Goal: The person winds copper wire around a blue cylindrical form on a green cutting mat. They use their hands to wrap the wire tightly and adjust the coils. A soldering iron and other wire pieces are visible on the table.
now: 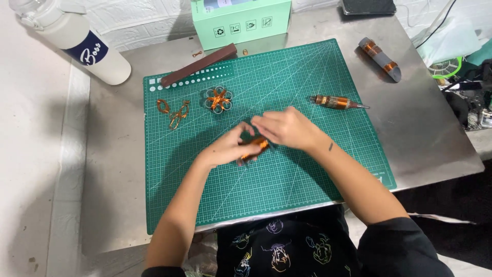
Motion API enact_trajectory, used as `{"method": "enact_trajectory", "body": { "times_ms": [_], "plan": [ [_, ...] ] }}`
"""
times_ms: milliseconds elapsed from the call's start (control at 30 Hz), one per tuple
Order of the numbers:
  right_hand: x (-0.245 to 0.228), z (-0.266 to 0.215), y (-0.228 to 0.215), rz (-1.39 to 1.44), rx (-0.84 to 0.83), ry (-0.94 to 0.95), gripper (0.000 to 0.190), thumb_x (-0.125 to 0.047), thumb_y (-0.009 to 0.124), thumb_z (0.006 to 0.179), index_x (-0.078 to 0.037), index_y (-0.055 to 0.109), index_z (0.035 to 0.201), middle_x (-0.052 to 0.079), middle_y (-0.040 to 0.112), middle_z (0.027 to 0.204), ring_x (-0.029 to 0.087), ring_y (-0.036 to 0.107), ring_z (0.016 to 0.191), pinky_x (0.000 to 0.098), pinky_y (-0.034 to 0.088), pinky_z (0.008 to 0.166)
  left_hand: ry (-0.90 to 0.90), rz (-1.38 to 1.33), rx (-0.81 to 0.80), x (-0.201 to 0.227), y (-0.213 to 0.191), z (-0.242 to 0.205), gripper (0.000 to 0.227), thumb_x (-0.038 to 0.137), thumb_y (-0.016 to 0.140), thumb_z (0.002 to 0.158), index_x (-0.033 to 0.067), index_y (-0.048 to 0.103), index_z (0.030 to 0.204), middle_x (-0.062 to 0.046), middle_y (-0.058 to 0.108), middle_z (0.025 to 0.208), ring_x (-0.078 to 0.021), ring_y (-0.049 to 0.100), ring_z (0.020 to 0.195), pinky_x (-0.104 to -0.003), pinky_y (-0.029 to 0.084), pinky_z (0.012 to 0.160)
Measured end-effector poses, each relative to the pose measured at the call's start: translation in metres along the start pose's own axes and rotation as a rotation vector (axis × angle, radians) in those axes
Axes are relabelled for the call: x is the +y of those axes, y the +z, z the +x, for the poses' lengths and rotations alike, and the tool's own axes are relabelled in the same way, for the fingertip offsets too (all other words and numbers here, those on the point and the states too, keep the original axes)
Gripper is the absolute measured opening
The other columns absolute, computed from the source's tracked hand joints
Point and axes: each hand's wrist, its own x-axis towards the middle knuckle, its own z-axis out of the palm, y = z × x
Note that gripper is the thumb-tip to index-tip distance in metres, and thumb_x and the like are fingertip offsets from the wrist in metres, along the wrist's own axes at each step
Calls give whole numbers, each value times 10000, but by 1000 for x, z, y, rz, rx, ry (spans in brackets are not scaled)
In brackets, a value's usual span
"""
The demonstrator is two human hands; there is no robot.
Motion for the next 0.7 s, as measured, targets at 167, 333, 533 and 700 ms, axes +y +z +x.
{"method": "enact_trajectory", "body": {
  "times_ms": [167, 333, 533, 700],
  "plan": [
    [-26, 10, -16, -151, 80, -127, 194, -124, 571, 907, -34, 677, 1042, -9, 562, 585, 90, 421, 317, 195, 368, 331, -1, -148, 290, 0, -19, -5, 451, 144, 687, 780, -15, 498, 1157, -206, 608, 938, -257, 643, 820, -258, 534, 544],
    [-31, 16, -9, -216, 53, -212, 154, -123, 558, 907, -40, 670, 971, -14, 501, 569, 104, 431, 326, 222, 383, 330, 119, -331, 510, -8, -26, -2, 348, 238, 822, 693, 6, 684, 913, -63, 569, 781, -140, 543, 723, -192, 469, 559],
    [9, 60, -21, 368, -221, 10, 235, -168, 528, 859, -57, 672, 712, 83, 580, 574, 257, 578, 492, 341, 482, 501, 156, 168, 731, -23, -51, -6, 287, 266, 816, 696, 52, 718, 860, -56, 646, 641, -118, 590, 607, -220, 467, 510],
    [106, 135, -12, 124, 121, 234, 278, -165, 451, 974, 0, 666, 912, 128, 676, 885, 256, 610, 802, 399, 474, 715, 124, 156, 675, 2, -55, -19, 271, 357, 652, 803, 108, 667, 907, 25, 543, 701, -96, 452, 615, -244, 348, 569]
  ]
}}
